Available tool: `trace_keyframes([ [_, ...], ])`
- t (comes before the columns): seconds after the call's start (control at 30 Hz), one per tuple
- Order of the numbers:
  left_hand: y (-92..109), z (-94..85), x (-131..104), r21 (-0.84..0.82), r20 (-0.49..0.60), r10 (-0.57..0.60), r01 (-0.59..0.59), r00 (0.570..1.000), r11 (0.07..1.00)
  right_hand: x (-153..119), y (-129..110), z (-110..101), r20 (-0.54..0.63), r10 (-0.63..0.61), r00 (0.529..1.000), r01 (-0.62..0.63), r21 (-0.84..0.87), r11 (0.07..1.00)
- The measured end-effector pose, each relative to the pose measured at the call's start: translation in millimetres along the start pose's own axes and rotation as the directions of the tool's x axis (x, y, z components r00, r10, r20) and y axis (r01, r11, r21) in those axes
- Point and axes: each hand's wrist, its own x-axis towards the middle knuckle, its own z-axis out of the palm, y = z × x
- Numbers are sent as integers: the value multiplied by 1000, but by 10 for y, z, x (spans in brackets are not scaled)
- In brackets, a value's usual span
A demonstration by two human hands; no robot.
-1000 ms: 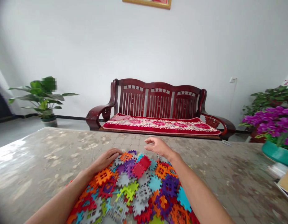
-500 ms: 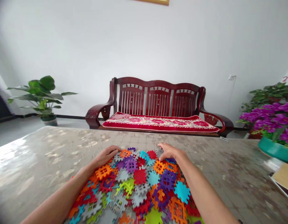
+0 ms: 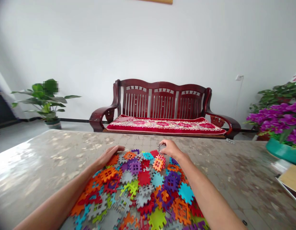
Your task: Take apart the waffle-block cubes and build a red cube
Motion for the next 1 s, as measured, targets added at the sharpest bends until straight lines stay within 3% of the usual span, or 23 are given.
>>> trace_keyframes([
  [0.17,203,-74,43,-300,-52,-104,83,993,950,-73,-195,82,-8,-44,999,45,167,985],
  [0.3,397,-163,116,-575,-157,-247,115,956,810,-164,-201,199,-18,-23,1000,28,360,933],
  [0.4,487,-229,158,-668,-248,-341,95,907,738,-292,-154,253,38,-6,999,-10,403,915],
  [0.53,527,-344,198,-717,-312,-383,50,869,696,-518,-192,276,154,-24,988,-37,382,923],
  [0.63,513,-429,225,-701,-361,-397,35,844,712,-655,-295,268,194,-40,980,-21,305,952],
  [0.73,487,-476,188,-653,-353,-426,107,833,749,-729,-352,272,251,-90,964,31,231,973],
  [0.87,506,-547,-40,-522,-220,-416,253,882,814,-762,-322,357,258,-99,961,97,20,995],
  [1.0,567,-691,-349,-86,13,-291,291,957,953,-763,-312,474,130,-104,986,119,-114,986],
])
